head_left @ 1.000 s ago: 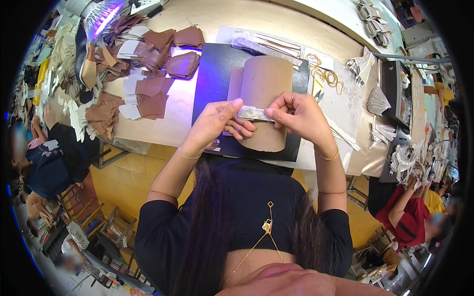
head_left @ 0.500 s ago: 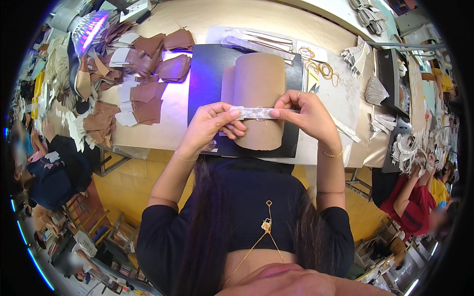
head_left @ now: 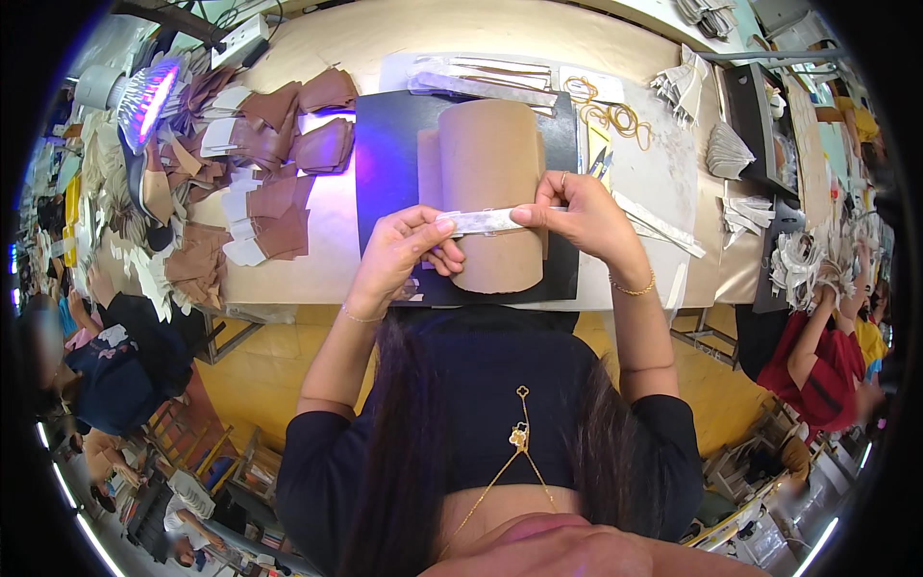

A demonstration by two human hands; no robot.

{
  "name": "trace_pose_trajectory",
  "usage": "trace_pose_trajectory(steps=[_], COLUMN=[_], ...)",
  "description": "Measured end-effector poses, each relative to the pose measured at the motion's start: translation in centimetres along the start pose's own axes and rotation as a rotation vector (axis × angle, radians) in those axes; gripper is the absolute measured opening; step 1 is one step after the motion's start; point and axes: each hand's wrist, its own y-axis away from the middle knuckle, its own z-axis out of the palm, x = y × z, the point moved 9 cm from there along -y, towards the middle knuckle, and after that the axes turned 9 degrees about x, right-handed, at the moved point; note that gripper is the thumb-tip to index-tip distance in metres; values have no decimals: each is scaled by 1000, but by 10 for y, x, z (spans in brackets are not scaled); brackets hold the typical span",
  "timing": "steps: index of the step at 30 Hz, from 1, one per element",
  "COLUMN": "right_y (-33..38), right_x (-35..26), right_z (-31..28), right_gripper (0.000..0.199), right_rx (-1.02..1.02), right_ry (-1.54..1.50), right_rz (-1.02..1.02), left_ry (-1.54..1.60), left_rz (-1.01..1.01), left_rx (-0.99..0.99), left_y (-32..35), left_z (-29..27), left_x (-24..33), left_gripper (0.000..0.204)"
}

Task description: The person repeatedly picks up small rectangular fabric pieces and wraps them around a cylindrical cardboard form. They place the wrapped pieces on the table and continue the process with additional pieces.

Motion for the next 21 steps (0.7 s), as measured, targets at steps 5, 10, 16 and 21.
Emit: trace_pose_trajectory(steps=[5,10,16,21], right_y=[0,10,7,3], right_x=[18,30,47,66], right_z=[1,1,5,25], right_gripper=[36,22,24,26], right_rx=[2,-120,-124,-126], right_ry=[-149,-536,-639,-741], right_rz=[-2,108,159,177], left_ry=[83,88,42,46], left_rz=[40,104,78,77], left_rx=[-32,22,-9,-27], left_y=[-4,-6,-12,-16], left_z=[-1,-20,-18,-15], left_x=[-4,-5,-15,-16], left_gripper=[20,16,16,16])
